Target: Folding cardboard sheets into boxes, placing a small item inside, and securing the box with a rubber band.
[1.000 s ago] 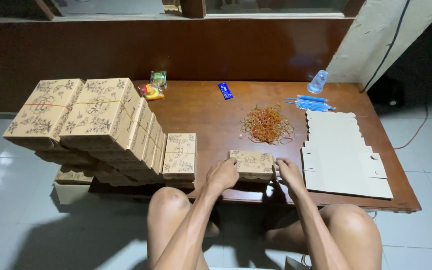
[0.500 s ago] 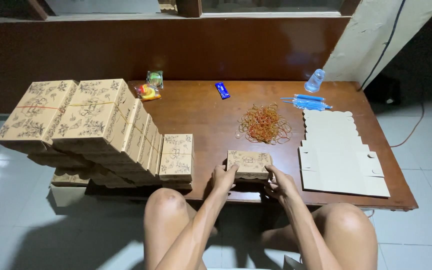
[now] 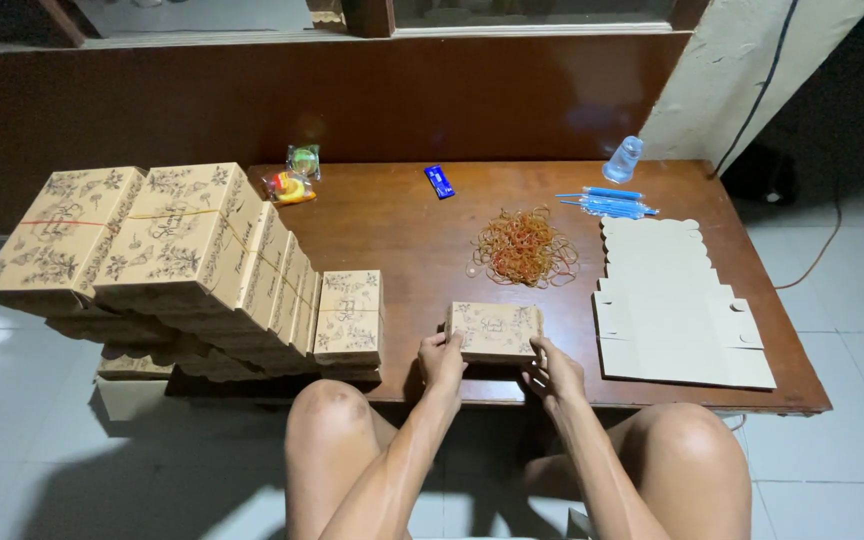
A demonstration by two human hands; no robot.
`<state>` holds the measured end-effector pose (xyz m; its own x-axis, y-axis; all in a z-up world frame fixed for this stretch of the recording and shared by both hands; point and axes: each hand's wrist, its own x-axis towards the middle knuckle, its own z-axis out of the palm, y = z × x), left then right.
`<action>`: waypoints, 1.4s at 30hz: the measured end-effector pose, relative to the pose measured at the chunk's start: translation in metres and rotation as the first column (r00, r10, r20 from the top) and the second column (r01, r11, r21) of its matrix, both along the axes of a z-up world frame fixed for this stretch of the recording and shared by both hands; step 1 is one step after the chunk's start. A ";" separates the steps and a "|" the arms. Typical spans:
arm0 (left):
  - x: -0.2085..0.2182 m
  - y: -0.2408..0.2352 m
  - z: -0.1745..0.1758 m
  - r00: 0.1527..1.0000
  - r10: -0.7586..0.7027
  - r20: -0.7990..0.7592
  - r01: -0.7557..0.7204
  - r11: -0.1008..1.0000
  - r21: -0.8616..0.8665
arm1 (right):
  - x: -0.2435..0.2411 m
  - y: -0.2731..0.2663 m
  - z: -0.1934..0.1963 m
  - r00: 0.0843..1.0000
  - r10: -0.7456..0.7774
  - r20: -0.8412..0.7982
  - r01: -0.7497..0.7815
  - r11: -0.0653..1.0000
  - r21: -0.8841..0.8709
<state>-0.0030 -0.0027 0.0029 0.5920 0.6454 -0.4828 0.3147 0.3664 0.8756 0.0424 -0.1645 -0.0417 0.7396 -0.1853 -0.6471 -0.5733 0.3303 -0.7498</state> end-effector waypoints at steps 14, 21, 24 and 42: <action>0.015 0.000 -0.021 0.948 -0.245 -0.202 0.314 0.821 0.477 | -0.015 0.012 0.031 0.923 0.346 0.170 -0.124 0.684 -0.719; 0.017 -0.008 -0.019 0.956 -0.294 -0.020 0.282 0.893 0.351 | -0.027 0.028 0.048 0.908 0.394 0.145 -0.206 0.718 -0.665; 0.015 -0.007 -0.016 0.956 -0.287 -0.055 0.290 0.908 0.302 | -0.038 0.042 0.087 0.913 0.387 0.128 -0.235 0.757 -0.610; 0.025 -0.016 -0.036 0.911 -0.264 -0.316 0.364 0.874 0.321 | -0.008 0.026 0.013 0.992 -0.097 0.085 0.102 0.993 -0.051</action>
